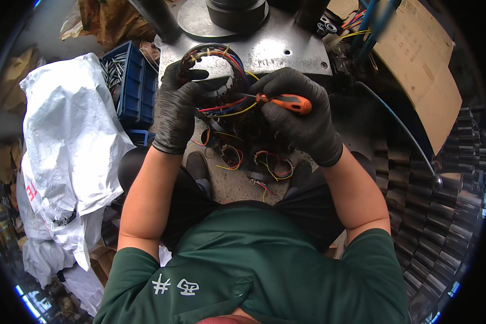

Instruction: Assembling and wiring a motor stator using a screwdriver.

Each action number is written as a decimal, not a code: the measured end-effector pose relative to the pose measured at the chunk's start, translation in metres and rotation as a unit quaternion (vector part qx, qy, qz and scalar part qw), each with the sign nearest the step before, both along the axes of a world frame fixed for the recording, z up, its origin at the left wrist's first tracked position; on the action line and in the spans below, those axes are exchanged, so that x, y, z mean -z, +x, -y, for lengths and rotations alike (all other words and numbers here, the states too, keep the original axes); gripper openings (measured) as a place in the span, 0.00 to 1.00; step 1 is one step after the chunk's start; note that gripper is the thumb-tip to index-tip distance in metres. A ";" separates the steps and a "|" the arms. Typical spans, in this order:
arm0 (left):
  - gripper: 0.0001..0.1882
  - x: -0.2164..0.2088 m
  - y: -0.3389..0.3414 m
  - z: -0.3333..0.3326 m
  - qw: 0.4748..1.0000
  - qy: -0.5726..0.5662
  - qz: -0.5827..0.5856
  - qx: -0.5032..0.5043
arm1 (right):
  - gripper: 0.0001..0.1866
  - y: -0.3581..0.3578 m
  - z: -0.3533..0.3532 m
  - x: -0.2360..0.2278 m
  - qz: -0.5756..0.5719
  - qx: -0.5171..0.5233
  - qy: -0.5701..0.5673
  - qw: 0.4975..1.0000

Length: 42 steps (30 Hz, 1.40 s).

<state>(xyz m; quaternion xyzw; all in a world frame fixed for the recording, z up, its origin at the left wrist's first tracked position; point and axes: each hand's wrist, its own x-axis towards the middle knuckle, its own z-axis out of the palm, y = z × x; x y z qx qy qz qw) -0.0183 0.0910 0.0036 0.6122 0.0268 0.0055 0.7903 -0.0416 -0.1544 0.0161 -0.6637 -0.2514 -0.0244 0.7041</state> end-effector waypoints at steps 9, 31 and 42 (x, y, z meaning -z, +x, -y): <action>0.29 0.015 0.007 -0.005 1.000 -0.007 0.006 0.025 | 0.15 0.003 -0.009 0.002 0.139 0.028 -0.118 0.983; 0.28 0.011 -0.002 0.014 0.999 0.022 0.025 0.022 | 0.15 -0.007 -0.018 -0.006 0.243 0.049 -0.289 0.925; 0.27 0.009 -0.002 0.010 0.999 -0.028 0.034 -0.002 | 0.20 -0.010 -0.013 0.017 0.287 0.057 -0.226 0.929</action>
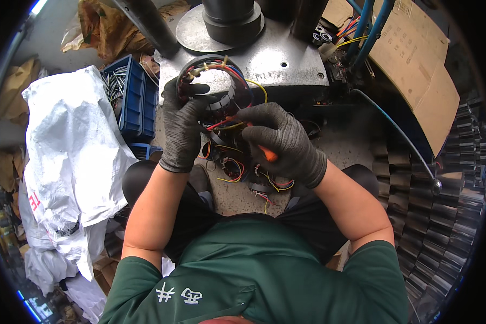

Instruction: Assembling and wiring a motor stator using a screwdriver.

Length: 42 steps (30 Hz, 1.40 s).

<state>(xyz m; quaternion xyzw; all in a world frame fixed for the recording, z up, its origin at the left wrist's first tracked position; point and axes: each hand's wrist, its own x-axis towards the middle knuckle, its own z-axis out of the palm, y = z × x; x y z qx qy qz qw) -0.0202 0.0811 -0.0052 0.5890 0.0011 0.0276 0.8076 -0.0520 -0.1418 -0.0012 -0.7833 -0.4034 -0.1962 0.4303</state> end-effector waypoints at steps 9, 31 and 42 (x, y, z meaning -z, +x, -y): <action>0.27 0.002 0.002 -0.003 1.000 0.022 -0.003 -0.019 | 0.19 -0.004 -0.002 0.002 0.004 0.018 -0.019 1.000; 0.26 0.003 -0.003 0.001 0.998 -0.046 -0.051 0.016 | 0.16 -0.021 0.002 -0.025 0.047 -0.013 0.045 0.998; 0.28 0.028 0.002 0.004 0.984 0.150 0.084 -0.045 | 0.16 -0.016 -0.009 -0.015 -0.055 0.018 0.044 0.997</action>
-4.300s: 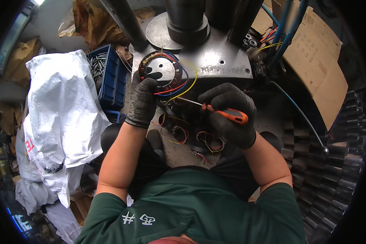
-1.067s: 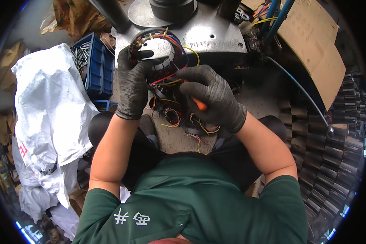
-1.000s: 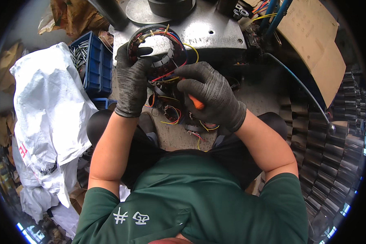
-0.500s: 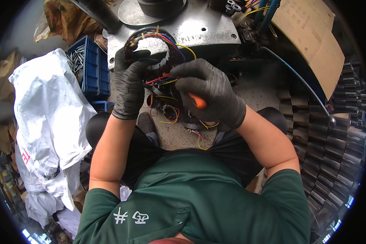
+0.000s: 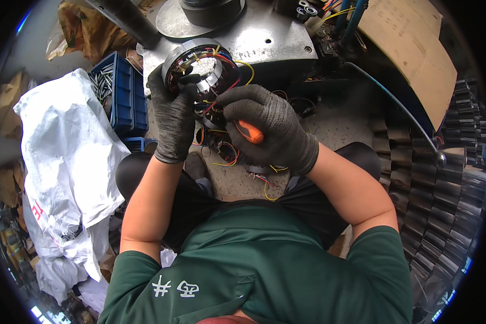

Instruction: Assembling and wiring a motor stator using a screwdriver.

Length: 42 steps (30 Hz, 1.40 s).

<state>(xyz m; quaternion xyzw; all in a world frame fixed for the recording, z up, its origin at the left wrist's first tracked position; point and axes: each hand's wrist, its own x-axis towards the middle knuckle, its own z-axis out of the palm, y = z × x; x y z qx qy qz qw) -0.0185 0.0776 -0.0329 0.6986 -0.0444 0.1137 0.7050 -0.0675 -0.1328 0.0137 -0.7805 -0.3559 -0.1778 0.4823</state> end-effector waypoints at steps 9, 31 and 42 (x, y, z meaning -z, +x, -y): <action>0.31 -0.002 -0.004 0.008 1.000 0.006 -0.003 0.014 | 0.16 -0.001 0.001 0.003 0.009 0.025 -0.012 1.000; 0.28 -0.005 -0.013 0.017 0.999 -0.013 -0.013 0.048 | 0.15 0.004 0.001 0.003 -0.004 0.047 -0.009 0.999; 0.32 0.000 -0.012 0.017 0.999 -0.008 -0.023 0.039 | 0.14 0.002 0.002 0.003 -0.002 0.044 -0.010 0.999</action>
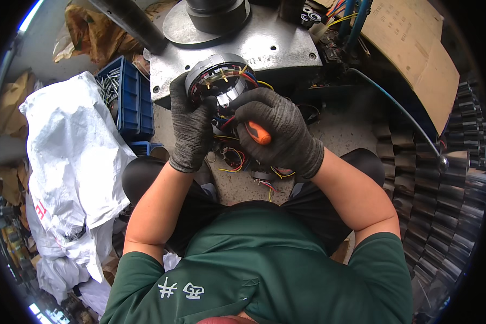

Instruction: Assembling and wiring a motor stator using a screwdriver.

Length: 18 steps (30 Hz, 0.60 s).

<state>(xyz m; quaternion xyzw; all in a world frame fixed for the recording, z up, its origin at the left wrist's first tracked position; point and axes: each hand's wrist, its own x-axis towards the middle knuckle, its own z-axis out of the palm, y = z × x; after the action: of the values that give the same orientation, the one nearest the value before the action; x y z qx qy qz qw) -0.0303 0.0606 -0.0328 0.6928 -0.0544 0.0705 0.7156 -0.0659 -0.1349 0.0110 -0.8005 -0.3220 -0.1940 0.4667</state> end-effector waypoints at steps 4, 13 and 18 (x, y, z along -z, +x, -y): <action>0.32 0.000 -0.001 0.002 1.000 0.007 0.005 -0.006 | 0.14 0.000 0.001 0.001 0.002 -0.007 0.002 1.000; 0.31 0.004 0.000 0.003 1.000 0.021 0.003 -0.006 | 0.16 0.008 0.003 0.012 0.004 0.002 -0.051 0.999; 0.31 0.003 0.000 0.001 1.000 -0.007 -0.006 0.004 | 0.14 0.003 0.006 -0.004 -0.049 -0.023 0.029 0.998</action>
<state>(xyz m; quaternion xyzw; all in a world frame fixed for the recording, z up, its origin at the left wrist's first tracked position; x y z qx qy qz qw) -0.0307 0.0598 -0.0358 0.6877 -0.0519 0.0639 0.7213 -0.0624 -0.1411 0.0152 -0.7874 -0.3114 -0.1534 0.5095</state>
